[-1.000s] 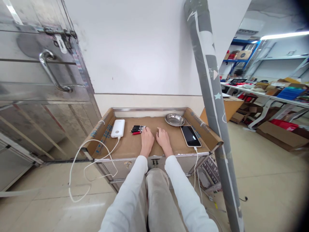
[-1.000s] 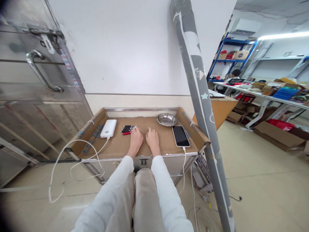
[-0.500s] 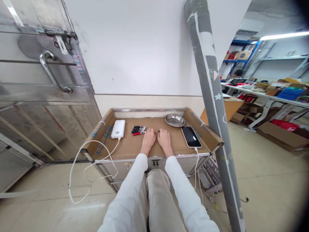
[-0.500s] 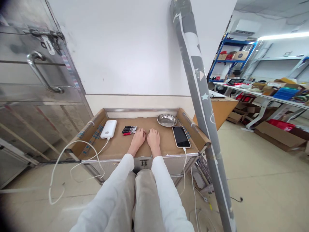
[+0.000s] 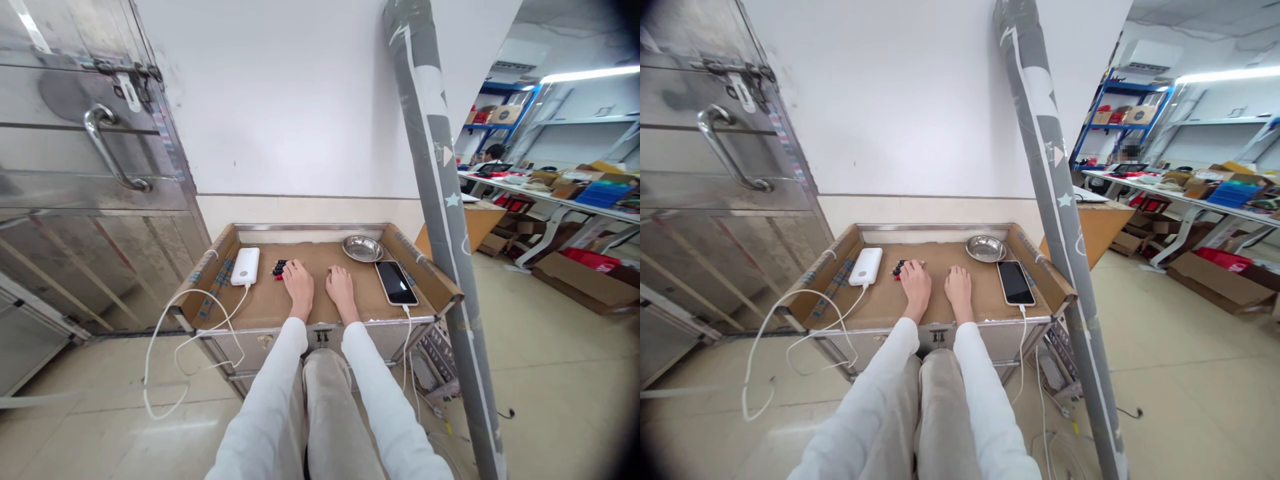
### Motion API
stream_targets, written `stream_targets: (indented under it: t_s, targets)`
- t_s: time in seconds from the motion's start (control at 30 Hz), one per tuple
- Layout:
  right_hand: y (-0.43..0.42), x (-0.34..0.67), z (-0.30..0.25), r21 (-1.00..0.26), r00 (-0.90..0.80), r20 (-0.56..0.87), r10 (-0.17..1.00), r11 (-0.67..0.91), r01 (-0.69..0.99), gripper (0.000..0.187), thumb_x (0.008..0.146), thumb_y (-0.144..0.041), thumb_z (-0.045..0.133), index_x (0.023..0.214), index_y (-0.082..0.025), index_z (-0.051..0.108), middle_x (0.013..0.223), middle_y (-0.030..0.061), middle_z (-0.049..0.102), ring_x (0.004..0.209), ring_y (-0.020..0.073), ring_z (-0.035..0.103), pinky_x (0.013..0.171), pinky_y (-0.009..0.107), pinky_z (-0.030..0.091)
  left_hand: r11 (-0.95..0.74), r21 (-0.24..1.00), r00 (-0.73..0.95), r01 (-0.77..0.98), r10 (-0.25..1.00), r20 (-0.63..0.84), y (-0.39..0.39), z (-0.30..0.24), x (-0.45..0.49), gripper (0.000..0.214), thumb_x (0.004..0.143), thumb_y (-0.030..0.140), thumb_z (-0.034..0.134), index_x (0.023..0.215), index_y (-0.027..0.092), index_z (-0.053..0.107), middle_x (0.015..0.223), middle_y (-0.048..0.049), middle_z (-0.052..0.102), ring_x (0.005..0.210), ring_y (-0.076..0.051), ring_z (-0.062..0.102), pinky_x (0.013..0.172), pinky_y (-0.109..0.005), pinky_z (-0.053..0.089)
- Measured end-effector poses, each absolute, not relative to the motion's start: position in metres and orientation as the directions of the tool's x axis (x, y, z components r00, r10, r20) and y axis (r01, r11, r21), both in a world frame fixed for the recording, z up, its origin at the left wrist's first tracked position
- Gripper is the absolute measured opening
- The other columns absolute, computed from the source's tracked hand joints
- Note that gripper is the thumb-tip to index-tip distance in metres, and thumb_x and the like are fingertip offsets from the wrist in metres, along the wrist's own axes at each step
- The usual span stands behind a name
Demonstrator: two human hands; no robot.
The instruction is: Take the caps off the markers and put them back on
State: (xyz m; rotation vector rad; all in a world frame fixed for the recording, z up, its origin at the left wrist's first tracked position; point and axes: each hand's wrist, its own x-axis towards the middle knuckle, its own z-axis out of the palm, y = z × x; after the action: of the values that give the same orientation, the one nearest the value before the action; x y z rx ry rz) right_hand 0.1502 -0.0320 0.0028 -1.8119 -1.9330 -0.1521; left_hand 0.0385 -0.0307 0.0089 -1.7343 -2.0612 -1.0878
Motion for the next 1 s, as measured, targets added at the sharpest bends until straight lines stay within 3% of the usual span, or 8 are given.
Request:
stream_targets:
  t_s: [0.1, 0.27, 0.43, 0.57, 0.67, 0.83, 1.0]
  targets:
    - [-0.032, 0.15, 0.003, -0.249, -0.006, 0.414, 0.91, 0.119, 0.961, 0.028, 0.089, -0.014, 0.041, 0.111, -0.014, 0.058, 0.11, 0.0121, 0.063, 0.104, 0.0217, 0.052, 0.088, 0.032, 0.037, 0.067, 0.439, -0.355, 0.896, 0.702, 0.617, -0.032, 0.001, 0.038, 0.031, 0.086, 0.01, 0.031, 0.108, 0.007, 0.052, 0.11, -0.0235, 0.055, 0.108, -0.033, 0.05, 0.091, -0.049, 0.04]
    - [-0.031, 0.151, 0.004, -0.299, -0.083, 0.433, 0.897, 0.23, 0.926, 0.036, 0.089, -0.011, 0.038, 0.121, -0.017, 0.054, 0.116, 0.0098, 0.061, 0.106, 0.0196, 0.053, 0.09, 0.031, 0.037, 0.036, 0.404, -0.297, 0.914, 0.74, 0.604, -0.034, -0.003, 0.04, 0.027, 0.085, 0.012, 0.035, 0.106, 0.008, 0.051, 0.107, -0.0225, 0.057, 0.106, -0.032, 0.052, 0.091, -0.05, 0.04]
    - [-0.032, 0.152, 0.007, -0.32, -0.228, 0.474, 0.85, 0.408, 0.855, 0.037, 0.091, -0.011, 0.036, 0.122, -0.02, 0.055, 0.118, 0.0063, 0.06, 0.105, 0.0175, 0.052, 0.093, 0.028, 0.038, -0.176, 0.282, -0.002, 0.943, 0.846, 0.533, -0.03, 0.006, 0.04, 0.021, 0.089, 0.011, 0.034, 0.103, 0.009, 0.049, 0.098, -0.017, 0.061, 0.097, -0.026, 0.058, 0.086, -0.04, 0.045]
    - [-0.031, 0.153, 0.008, -0.305, -0.217, 0.446, 0.868, 0.375, 0.875, 0.032, 0.092, -0.014, 0.039, 0.117, -0.018, 0.058, 0.117, 0.0079, 0.061, 0.103, 0.0186, 0.053, 0.09, 0.029, 0.039, -0.32, 0.332, 0.119, 0.887, 0.855, 0.505, -0.026, 0.01, 0.04, 0.014, 0.09, 0.011, 0.04, 0.102, 0.013, 0.046, 0.099, -0.0121, 0.062, 0.094, -0.02, 0.061, 0.083, -0.031, 0.047]
    - [-0.032, 0.153, 0.008, -0.276, -0.179, 0.435, 0.882, 0.32, 0.906, 0.027, 0.093, -0.018, 0.041, 0.112, -0.02, 0.06, 0.111, 0.008, 0.062, 0.099, 0.0194, 0.053, 0.086, 0.03, 0.04, -0.314, 0.388, 0.084, 0.866, 0.858, 0.508, -0.027, 0.01, 0.04, 0.011, 0.091, 0.015, 0.044, 0.101, 0.016, 0.045, 0.098, -0.0092, 0.062, 0.093, -0.018, 0.062, 0.079, -0.028, 0.048]
    - [-0.033, 0.153, 0.007, -0.237, -0.116, 0.46, 0.88, 0.248, 0.939, 0.021, 0.094, -0.027, 0.043, 0.104, -0.023, 0.062, 0.102, 0.0064, 0.063, 0.097, 0.0211, 0.053, 0.082, 0.031, 0.038, -0.239, 0.514, -0.11, 0.824, 0.822, 0.559, -0.028, 0.008, 0.037, 0.016, 0.089, 0.027, 0.053, 0.098, 0.016, 0.045, 0.098, -0.0094, 0.06, 0.092, -0.021, 0.061, 0.078, -0.032, 0.048]
    - [-0.03, 0.153, 0.005, -0.261, -0.083, 0.454, 0.887, 0.222, 0.939, 0.019, 0.093, -0.021, 0.044, 0.103, -0.018, 0.06, 0.102, 0.0084, 0.063, 0.096, 0.0208, 0.053, 0.084, 0.031, 0.037, -0.413, 0.651, -0.134, 0.637, 0.772, 0.621, -0.025, 0.009, 0.037, 0.01, 0.09, 0.022, 0.049, 0.099, 0.018, 0.045, 0.101, -0.0074, 0.057, 0.095, -0.018, 0.059, 0.084, -0.035, 0.048]
